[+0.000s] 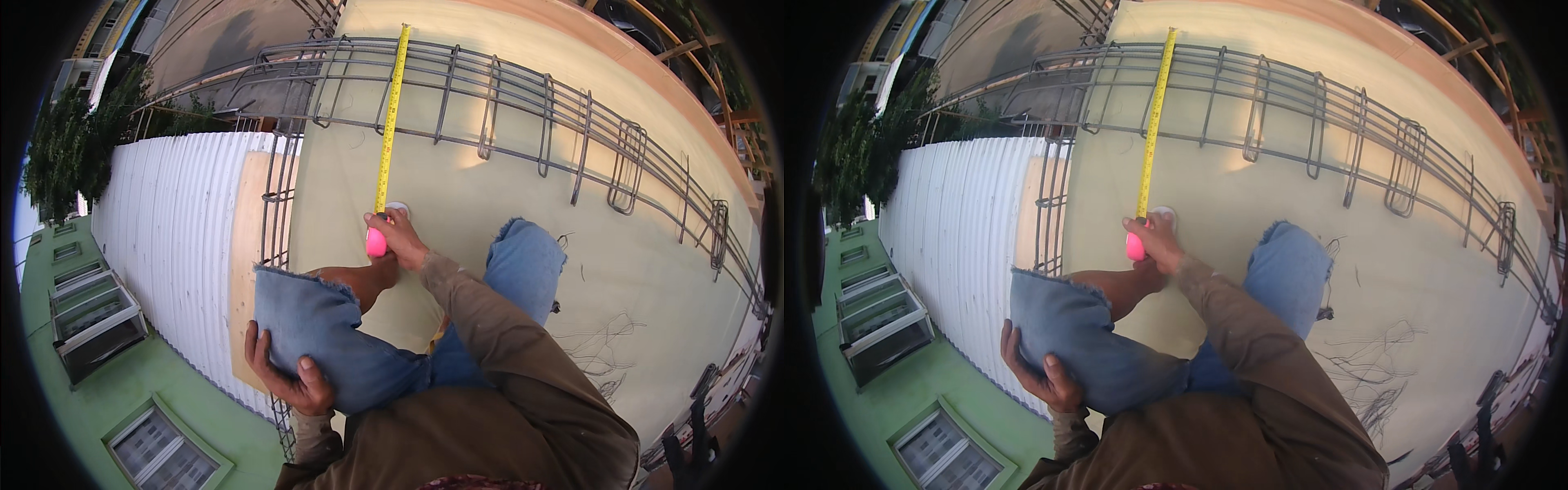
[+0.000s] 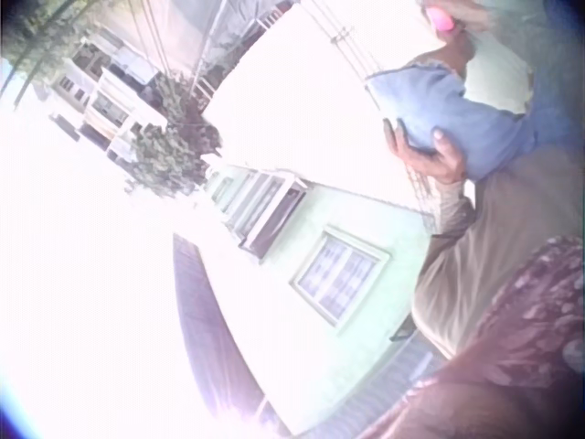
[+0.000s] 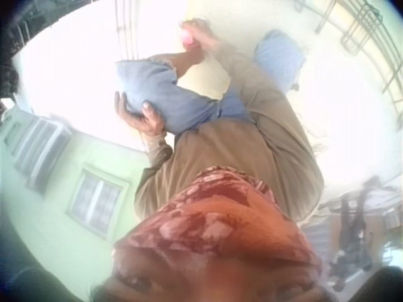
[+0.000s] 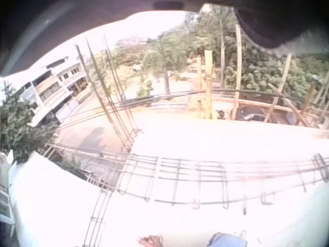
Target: The person measures a metal frame with a tape measure, then places and adjusts multiple U-shaped metal pieces along the frame. They repeatedly measure and reposition the pieces to align them with the frame on a rooftop surface.
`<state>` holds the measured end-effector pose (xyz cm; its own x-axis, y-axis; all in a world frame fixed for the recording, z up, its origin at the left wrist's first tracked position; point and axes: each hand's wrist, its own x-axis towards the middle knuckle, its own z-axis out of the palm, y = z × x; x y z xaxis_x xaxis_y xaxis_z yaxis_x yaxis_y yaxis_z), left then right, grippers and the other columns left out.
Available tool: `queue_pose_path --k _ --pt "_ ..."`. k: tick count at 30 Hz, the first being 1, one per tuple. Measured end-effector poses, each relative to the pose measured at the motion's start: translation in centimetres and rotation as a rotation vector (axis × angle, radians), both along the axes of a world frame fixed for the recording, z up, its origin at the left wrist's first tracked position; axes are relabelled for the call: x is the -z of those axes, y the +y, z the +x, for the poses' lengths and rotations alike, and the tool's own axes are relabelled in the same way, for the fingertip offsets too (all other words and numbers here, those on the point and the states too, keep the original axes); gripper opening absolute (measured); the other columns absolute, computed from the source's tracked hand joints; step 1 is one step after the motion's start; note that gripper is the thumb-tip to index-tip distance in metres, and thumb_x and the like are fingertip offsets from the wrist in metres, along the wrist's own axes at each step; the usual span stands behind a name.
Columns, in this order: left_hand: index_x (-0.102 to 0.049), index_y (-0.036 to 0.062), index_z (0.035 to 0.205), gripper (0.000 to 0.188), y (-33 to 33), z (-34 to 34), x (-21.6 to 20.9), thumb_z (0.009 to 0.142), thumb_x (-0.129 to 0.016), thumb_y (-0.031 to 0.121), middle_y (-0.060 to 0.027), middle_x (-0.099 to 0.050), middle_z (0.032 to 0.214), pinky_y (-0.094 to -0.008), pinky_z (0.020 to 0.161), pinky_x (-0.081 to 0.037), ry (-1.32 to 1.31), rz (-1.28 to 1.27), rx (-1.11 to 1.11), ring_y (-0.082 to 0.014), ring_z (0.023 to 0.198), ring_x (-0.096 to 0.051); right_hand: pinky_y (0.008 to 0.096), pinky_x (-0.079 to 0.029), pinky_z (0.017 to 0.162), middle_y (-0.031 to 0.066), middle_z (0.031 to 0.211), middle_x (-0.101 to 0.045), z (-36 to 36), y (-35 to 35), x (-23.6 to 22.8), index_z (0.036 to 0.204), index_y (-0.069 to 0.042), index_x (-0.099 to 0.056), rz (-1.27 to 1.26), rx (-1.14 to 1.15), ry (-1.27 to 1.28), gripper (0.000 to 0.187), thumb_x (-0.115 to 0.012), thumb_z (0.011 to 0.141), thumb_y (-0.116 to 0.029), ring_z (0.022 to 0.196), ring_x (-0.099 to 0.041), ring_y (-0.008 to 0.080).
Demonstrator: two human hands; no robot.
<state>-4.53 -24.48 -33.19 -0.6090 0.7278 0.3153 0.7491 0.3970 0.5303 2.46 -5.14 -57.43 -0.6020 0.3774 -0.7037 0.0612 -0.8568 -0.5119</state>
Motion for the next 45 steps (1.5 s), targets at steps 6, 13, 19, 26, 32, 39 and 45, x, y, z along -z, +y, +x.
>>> queue_pose_path --k 6,13,19,26,32,39,45 --pt "-0.045 -0.0080 0.140 0.066 -1.5 0.1 -0.1 0.096 -0.051 0.041 -0.0292 -0.042 0.148 -0.0544 0.117 -0.028 0.018 -0.011 -0.098 -0.0421 0.138 -0.041 0.0421 -0.065 0.065 0.0199 0.148 -0.030 -2.8 -3.1 0.5 0.145 0.007 -0.032 0.102 0.020 -0.024 0.087 -0.071 0.089 -0.048 0.125 -0.051 0.0329" --pt "-0.045 -0.0083 0.139 0.069 -3.1 0.1 0.0 0.095 -0.052 0.044 -0.0296 -0.045 0.147 -0.0557 0.116 -0.029 0.050 -0.009 -0.237 -0.0435 0.137 -0.042 0.0422 -0.065 0.061 0.0168 0.133 -0.042 -4.4 -2.7 0.5 0.147 -0.002 -0.031 0.065 -0.041 -0.024 0.084 -0.071 0.089 -0.048 0.115 -0.057 0.0291" --pt "-0.044 -0.0081 0.140 0.070 -2.6 0.1 -0.3 0.095 -0.052 0.044 -0.0290 -0.045 0.147 -0.0560 0.116 -0.029 0.046 -0.027 -0.210 -0.0431 0.138 -0.041 0.0363 -0.061 0.055 0.0155 0.126 -0.046 -2.6 -1.8 -1.6 0.148 -0.005 -0.031 0.186 -0.036 0.008 0.083 -0.074 0.087 -0.042 0.100 -0.062 0.0258" --pt "-0.046 -0.0077 0.141 0.069 -0.7 0.0 0.4 0.096 -0.053 0.043 -0.0276 -0.047 0.145 -0.0545 0.117 -0.028 0.030 0.035 -0.103 -0.0414 0.138 -0.042 0.0383 -0.061 0.055 0.0201 0.130 -0.046 2.2 0.6 -1.9 0.157 -0.002 0.002 0.046 0.189 -0.026 0.113 -0.077 0.086 -0.038 0.102 -0.062 0.0256" --pt "-0.046 -0.0073 0.142 0.064 0.8 -0.2 0.8 0.097 -0.055 0.039 -0.0257 -0.049 0.144 -0.0520 0.117 -0.028 0.015 0.073 -0.020 -0.0394 0.137 -0.044 0.0388 -0.061 0.056 0.0234 0.128 -0.052 8.6 1.3 -4.3 0.148 0.006 0.032 -0.059 0.394 -0.029 0.139 -0.080 0.083 -0.044 0.094 -0.067 0.0280" --pt "-0.045 -0.0073 0.142 0.061 3.0 -0.6 1.3 0.099 -0.055 0.034 -0.0245 -0.050 0.143 -0.0489 0.117 -0.029 -0.006 0.073 0.107 -0.0374 0.136 -0.044 0.0344 -0.060 0.062 0.0196 0.108 -0.062 20.6 1.8 -12.0 0.154 0.010 0.017 0.289 0.607 0.023 0.129 -0.081 0.083 -0.035 0.091 -0.067 0.0252" --pt "-0.046 -0.0075 0.141 0.055 5.5 0.0 1.4 0.099 -0.057 0.026 -0.0243 -0.050 0.143 -0.0477 0.118 -0.028 0.015 0.069 0.256 -0.0369 0.137 -0.045 0.0366 -0.055 0.089 0.0213 0.115 -0.062 39.2 1.7 -12.7 0.155 0.014 -0.003 0.759 0.746 -0.552 0.120 -0.083 0.080 -0.035 0.104 -0.066 0.0251"
